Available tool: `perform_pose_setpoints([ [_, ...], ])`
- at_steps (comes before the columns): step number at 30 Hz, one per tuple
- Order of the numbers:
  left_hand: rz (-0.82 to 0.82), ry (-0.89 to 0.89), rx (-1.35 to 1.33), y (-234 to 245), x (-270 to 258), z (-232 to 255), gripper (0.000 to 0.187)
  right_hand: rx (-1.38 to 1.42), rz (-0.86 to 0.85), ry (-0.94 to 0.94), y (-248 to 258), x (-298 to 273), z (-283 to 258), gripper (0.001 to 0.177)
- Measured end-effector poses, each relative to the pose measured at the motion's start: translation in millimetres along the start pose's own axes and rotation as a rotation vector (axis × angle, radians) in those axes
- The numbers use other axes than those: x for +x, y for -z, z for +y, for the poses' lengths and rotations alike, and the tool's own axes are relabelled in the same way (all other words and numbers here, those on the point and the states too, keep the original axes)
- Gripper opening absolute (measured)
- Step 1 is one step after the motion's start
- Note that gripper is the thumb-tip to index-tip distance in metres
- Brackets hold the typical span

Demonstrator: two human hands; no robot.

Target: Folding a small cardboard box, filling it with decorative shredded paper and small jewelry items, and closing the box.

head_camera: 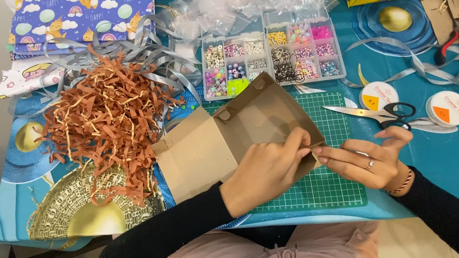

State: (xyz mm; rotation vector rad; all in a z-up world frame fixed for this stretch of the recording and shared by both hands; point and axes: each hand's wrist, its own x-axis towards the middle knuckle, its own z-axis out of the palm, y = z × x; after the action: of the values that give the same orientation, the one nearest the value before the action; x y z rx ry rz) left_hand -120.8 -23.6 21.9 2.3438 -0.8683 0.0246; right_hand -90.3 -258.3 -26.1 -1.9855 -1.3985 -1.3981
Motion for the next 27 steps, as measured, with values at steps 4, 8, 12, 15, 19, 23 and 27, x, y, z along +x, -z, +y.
perform_pose_setpoints([
  [4,0.038,0.029,-0.119,-4,3,-5,0.011,0.016,-0.033,-0.005,2,-2,-1,0.033],
  [8,0.073,0.018,-0.195,-3,9,-12,0.009,0.069,-0.032,0.017,3,-3,2,0.031],
  [12,0.080,0.067,-0.381,-1,13,-15,0.005,0.087,-0.051,0.009,8,3,1,0.030],
  [15,0.080,0.077,-0.462,-7,14,-19,0.006,0.071,-0.065,0.026,10,11,1,0.028],
  [19,0.073,0.059,-0.486,-6,13,-17,0.009,-0.025,-0.009,0.012,5,-15,-3,0.018],
  [23,0.026,0.088,-0.458,4,8,-6,0.023,-0.036,-0.041,-0.040,6,-5,-4,0.010],
  [27,0.022,0.061,-0.342,1,7,-4,0.018,0.072,-0.073,-0.139,0,-24,5,0.010],
])
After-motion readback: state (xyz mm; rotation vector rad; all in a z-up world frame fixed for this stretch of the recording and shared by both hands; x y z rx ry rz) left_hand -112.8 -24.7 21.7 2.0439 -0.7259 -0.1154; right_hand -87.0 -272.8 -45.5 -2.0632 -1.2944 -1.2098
